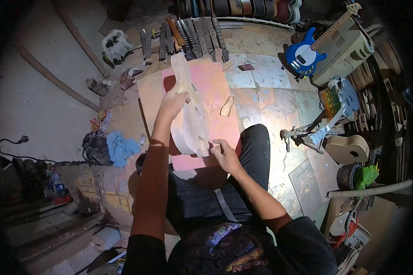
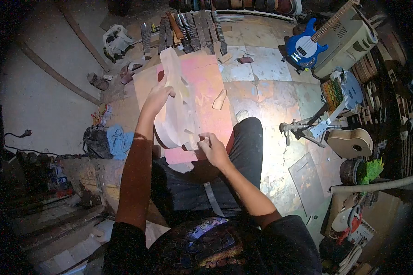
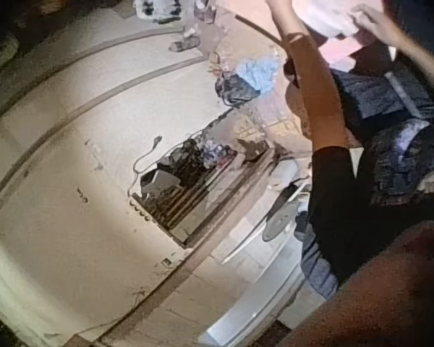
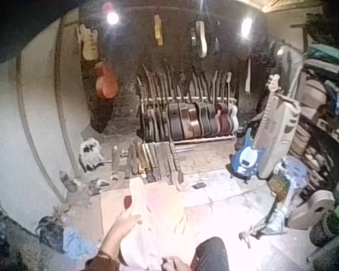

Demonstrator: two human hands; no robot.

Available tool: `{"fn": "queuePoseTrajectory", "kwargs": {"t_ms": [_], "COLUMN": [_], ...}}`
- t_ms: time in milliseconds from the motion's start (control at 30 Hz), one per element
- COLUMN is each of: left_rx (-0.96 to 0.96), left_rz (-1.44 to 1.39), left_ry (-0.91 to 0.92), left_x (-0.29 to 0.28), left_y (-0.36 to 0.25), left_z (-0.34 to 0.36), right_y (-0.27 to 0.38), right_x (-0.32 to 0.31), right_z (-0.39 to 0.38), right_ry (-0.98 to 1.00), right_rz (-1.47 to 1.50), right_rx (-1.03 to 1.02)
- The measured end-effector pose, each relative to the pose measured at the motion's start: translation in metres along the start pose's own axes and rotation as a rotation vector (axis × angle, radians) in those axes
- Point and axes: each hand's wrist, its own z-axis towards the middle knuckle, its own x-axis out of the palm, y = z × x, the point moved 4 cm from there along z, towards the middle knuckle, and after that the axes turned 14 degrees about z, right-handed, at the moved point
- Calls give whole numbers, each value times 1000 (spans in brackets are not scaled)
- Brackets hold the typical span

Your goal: The person is sanding the edges and flat surfaces of a wooden guitar body by hand using a piece of sandpaper, turning the object over and moving it to reach different sections.

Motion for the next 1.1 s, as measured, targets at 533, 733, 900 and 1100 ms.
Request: {"fn": "queuePoseTrajectory", "kwargs": {"t_ms": [533, 733, 900, 1100], "left_rx": [-73, -136, -86, -142], "left_rz": [49, 33, 36, -61], "left_ry": [-49, -21, -56, 15], "left_x": [9, 5, 6, 17], "left_y": [0, -21, 2, -15], "left_z": [5, -8, 1, 1], "right_y": [-26, -3, -7, -20], "right_x": [32, 25, 25, 22], "right_z": [17, 30, 26, 31], "right_ry": [-356, -313, -249, -406], "right_rz": [29, -25, 19, 36], "right_rx": [-128, -272, 39, -177]}}
